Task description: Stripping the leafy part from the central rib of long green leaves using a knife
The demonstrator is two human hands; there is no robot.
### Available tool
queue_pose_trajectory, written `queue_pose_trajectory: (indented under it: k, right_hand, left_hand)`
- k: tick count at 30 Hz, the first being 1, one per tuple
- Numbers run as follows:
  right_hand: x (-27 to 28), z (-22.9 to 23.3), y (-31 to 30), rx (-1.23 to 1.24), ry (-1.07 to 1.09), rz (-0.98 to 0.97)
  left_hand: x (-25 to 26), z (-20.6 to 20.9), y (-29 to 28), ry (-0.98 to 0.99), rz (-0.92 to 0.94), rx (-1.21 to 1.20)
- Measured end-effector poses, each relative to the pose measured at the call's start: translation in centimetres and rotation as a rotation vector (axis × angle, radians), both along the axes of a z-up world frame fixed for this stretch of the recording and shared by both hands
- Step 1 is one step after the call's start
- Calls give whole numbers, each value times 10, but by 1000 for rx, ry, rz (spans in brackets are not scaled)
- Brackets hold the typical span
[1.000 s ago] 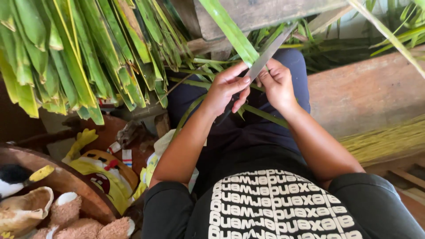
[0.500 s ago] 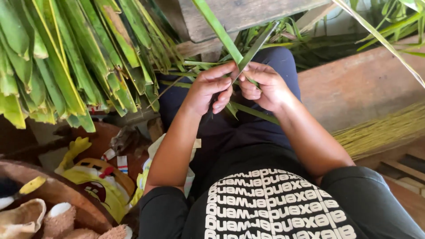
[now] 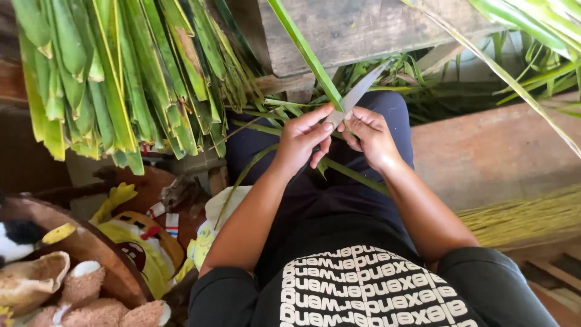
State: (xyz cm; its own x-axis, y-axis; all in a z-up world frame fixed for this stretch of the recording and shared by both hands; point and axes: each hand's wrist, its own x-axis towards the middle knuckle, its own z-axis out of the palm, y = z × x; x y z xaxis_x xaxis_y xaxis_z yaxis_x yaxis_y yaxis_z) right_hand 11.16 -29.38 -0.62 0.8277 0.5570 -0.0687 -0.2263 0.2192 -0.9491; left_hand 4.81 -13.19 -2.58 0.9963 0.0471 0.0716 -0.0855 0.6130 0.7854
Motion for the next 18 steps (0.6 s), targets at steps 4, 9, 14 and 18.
queue_pose_trajectory:
  k: [4, 9, 14, 18]
  right_hand:
    - [-4, 11, -10, -42, -63, 0]
    - [-14, 18, -26, -138, -166, 48]
    - [-7, 24, -25, -131, -203, 116]
    - [5, 18, -14, -44, -212, 128]
  left_hand:
    - [-4, 3, -10, 6, 67, 44]
    - [-4, 21, -11, 19, 216, 132]
    - [-12, 11, -24, 35, 294, 297]
    - [-20, 4, -32, 28, 297, 367]
